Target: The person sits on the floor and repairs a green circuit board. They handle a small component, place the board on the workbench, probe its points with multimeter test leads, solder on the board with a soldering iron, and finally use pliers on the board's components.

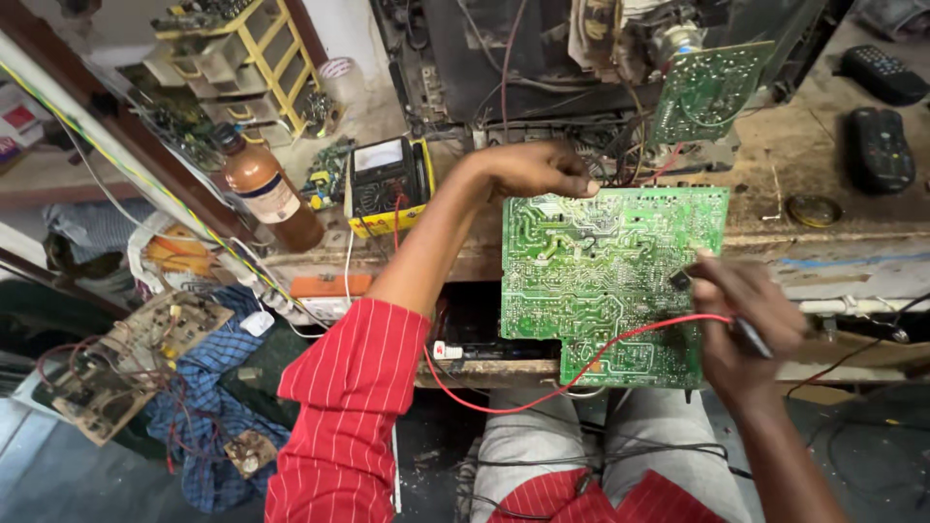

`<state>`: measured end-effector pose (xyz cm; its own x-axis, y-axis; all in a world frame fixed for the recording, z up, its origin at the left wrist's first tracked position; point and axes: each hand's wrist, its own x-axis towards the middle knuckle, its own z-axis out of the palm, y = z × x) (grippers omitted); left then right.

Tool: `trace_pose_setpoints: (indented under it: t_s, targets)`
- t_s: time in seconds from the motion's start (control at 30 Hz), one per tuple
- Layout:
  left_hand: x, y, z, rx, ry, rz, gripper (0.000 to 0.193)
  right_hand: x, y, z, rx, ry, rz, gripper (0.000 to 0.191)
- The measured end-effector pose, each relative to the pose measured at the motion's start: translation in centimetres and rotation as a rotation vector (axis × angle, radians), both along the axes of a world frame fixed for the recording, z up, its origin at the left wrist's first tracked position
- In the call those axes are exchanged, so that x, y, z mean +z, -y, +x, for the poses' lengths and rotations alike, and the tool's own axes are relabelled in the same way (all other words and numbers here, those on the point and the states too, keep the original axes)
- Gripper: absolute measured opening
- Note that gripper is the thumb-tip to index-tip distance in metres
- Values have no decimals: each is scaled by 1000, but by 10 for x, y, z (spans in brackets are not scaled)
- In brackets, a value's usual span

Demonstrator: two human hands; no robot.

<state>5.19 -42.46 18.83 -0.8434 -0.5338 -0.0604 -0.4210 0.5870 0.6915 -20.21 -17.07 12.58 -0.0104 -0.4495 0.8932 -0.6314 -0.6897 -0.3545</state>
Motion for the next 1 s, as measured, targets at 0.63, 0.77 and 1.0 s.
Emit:
trace_pose_setpoints:
  t_s: [0.63, 0.77, 1.0]
  targets:
    - [13, -27, 5, 105, -8, 39, 63, 31, 45, 57, 137, -23, -26, 14]
    - [16, -32, 4, 103, -14, 25, 62, 29, 47, 57, 123, -34, -37, 14]
    - [12, -30, 3, 99, -13, 30, 59, 26, 48, 57, 101, -32, -36, 15]
